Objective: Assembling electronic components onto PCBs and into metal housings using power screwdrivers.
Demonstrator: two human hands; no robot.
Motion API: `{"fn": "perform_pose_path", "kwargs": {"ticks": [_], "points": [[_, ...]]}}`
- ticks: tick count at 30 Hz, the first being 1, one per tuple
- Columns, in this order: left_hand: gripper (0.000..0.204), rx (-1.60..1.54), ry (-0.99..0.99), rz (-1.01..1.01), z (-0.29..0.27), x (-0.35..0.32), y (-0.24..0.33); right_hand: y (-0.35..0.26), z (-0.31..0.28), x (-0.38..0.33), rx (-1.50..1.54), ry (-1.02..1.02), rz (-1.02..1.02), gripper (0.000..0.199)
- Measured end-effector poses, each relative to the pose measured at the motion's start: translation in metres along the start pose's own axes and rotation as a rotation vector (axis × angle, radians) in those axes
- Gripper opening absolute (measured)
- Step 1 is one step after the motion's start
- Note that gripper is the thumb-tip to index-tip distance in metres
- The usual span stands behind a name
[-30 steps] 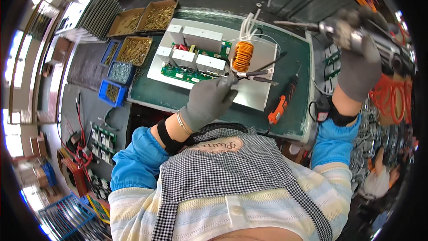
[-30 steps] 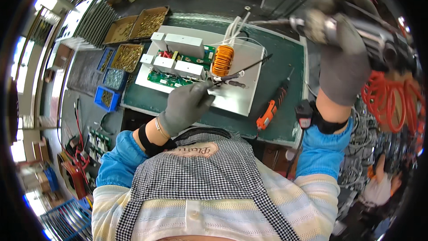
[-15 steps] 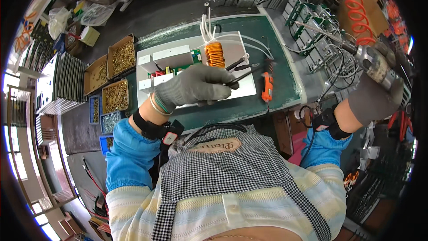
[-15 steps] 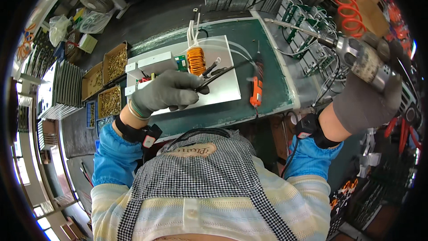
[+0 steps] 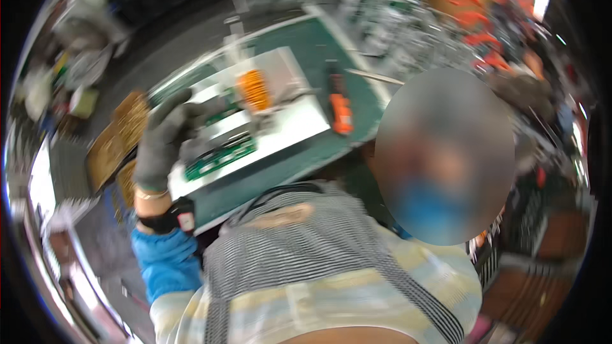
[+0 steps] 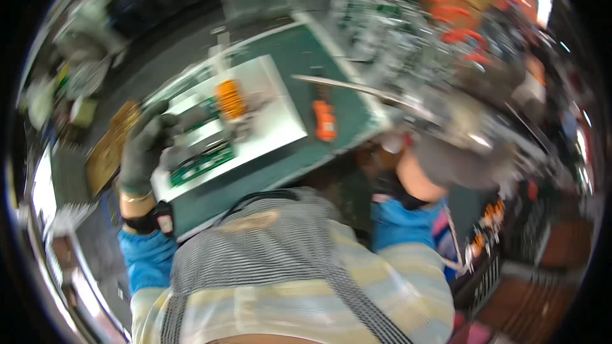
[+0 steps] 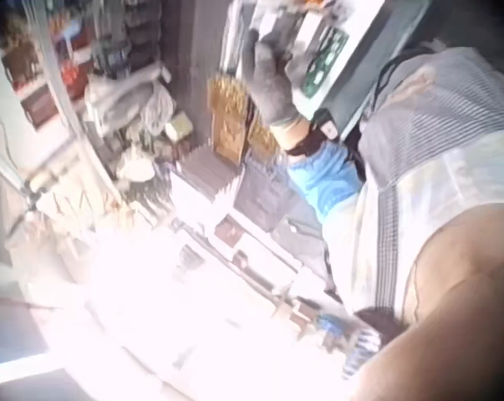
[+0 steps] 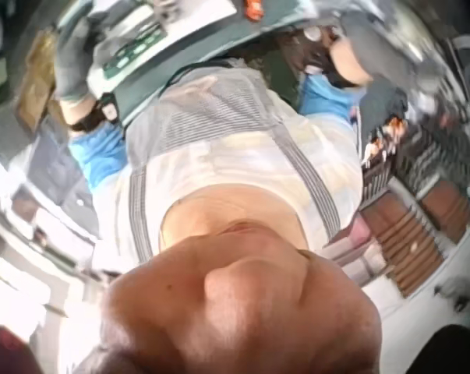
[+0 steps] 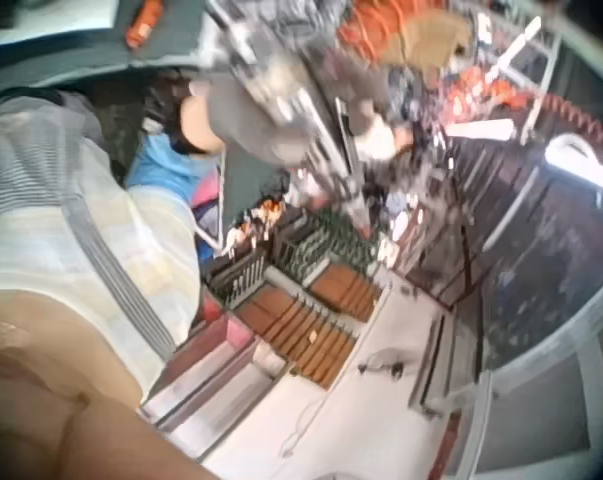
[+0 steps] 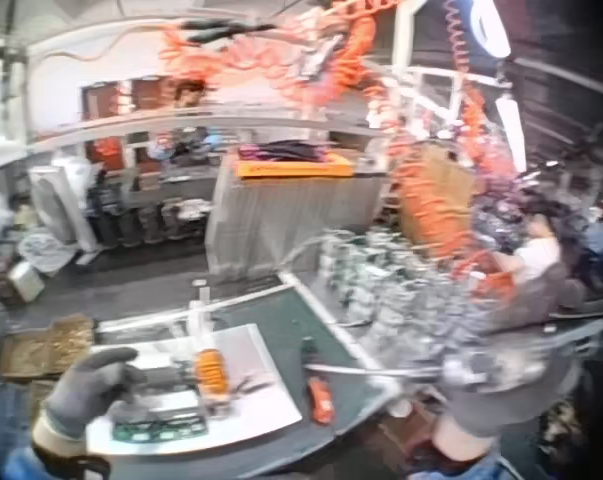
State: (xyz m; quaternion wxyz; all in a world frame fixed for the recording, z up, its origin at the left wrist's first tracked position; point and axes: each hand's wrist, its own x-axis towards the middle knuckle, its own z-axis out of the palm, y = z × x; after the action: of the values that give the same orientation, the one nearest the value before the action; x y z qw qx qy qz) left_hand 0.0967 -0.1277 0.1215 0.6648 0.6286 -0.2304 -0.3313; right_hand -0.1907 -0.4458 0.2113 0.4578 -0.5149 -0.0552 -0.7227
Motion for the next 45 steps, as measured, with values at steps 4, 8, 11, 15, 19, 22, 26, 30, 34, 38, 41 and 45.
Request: {"fn": "perform_pose_path", "kwargs": {"ticks": [4,8,11,15,19,22,26,30,34,38,41,45], "points": [[0.043,0.036,0.368,0.126,-0.091,-0.058,-0.013,0.016,-0.017,0.002,-0.147,-0.052,0.124,0.053],[0.04,-0.031,0.974,0.065,-0.194,-0.128,-0.045,0.038,-0.059,0.005,-0.206,-0.158,0.12,0.06],[0.04,0.231,1.102,-0.244,-0.255,-0.163,-0.072,0.055,-0.079,0.008,0.446,-0.289,0.511,0.059],[0.049,0.499,1.047,-0.262,-0.301,-0.156,-0.112,0.076,-0.077,-0.003,0.447,-0.202,0.6,0.057],[0.048,0.671,0.89,-0.209,-0.34,-0.105,-0.12,0.072,-0.056,-0.018,0.514,-0.215,0.651,0.055],[0.041,1.104,0.687,-0.186,-0.373,-0.07,-0.126,0.051,-0.035,-0.03,0.607,-0.292,0.724,0.054],[0.035,1.569,0.297,-0.079,-0.413,-0.044,-0.154,0.011,-0.006,-0.06,0.514,-0.139,0.698,0.053],[0.035,1.472,0.332,-0.156,-0.445,0.022,-0.167,0.002,0.028,-0.088,0.607,0.031,0.652,0.053],[0.034,1.461,0.422,-0.266,-0.452,0.069,-0.177,-0.012,0.053,-0.089,0.444,0.078,0.548,0.04],[0.034,1.415,0.514,-0.308,-0.441,0.077,-0.176,-0.019,0.061,-0.092,0.406,0.154,0.532,0.041],[0.033,1.324,0.597,-0.321,-0.428,0.068,-0.169,-0.021,0.06,-0.095,0.315,0.129,0.525,0.039],[0.033,1.069,0.741,-0.289,-0.418,0.047,-0.162,-0.025,0.06,-0.096,0.29,0.117,0.503,0.038]]}}
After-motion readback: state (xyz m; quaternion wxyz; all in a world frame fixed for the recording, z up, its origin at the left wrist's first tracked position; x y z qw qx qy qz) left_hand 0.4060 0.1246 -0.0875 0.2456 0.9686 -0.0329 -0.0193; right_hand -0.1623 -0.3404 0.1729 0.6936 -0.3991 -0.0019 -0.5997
